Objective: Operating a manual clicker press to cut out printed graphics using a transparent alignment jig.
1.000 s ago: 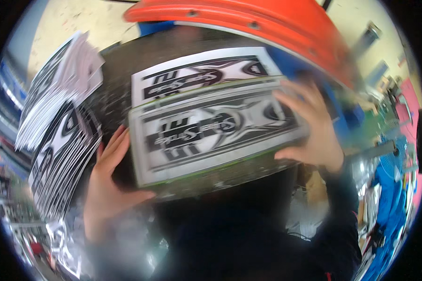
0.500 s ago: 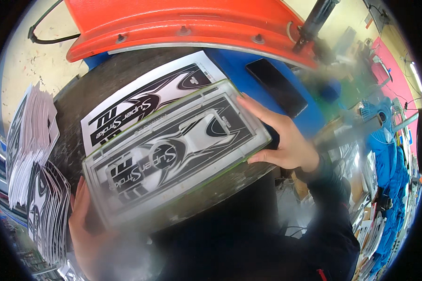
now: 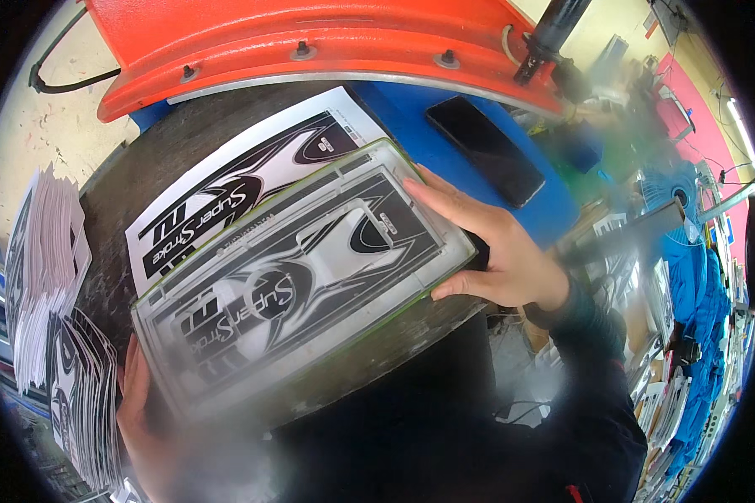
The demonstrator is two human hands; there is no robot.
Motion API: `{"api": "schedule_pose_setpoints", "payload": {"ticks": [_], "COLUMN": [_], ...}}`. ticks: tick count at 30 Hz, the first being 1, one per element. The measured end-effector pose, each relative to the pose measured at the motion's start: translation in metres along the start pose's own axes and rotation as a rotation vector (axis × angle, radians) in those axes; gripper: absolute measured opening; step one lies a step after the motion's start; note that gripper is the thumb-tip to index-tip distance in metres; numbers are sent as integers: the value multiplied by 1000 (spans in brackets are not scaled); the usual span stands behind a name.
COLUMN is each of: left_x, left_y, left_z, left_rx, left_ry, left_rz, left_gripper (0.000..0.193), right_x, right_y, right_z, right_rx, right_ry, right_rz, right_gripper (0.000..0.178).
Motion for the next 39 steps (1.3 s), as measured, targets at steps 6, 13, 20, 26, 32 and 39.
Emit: {"api": "schedule_pose_setpoints", "payload": {"ticks": [6,13,20,26,32,39], "left_x": [-11,-9,-6,-9,-10,2], "left_y": [24,11,19,20,20,18], "left_z": [4,3,-1,-3,-3,-3], "left_rx": [103,118,50,115,130,24], "left_ry": [37,35,42,136,124,42], "left_rz": [38,-48,22,-75,-17,89], "left_gripper": [105,105,105,105,107,104], "right_x": [-2,-1,-4,1,0,1], "right_y": [-1,0,-2,-3,-2,-6], "right_z": [2,0,2,1,1,3], "right_rx": [-6,-20,-22,-3,-31,-36], "right_ry": [-13,-15,-29,8,3,-10], "right_rz": [30,37,23,0,6,31], "right_gripper": [91,92,92,89,88,86]}}
Point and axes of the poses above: each hand's wrist, its own z-axis towards the middle knuckle, its own x-axis out of the back of the hand, y = z × x, the point moved 9 cm from there along z, towards the middle knuckle, and after that the axes turned 15 degrees about y, right-handed, at the moved point
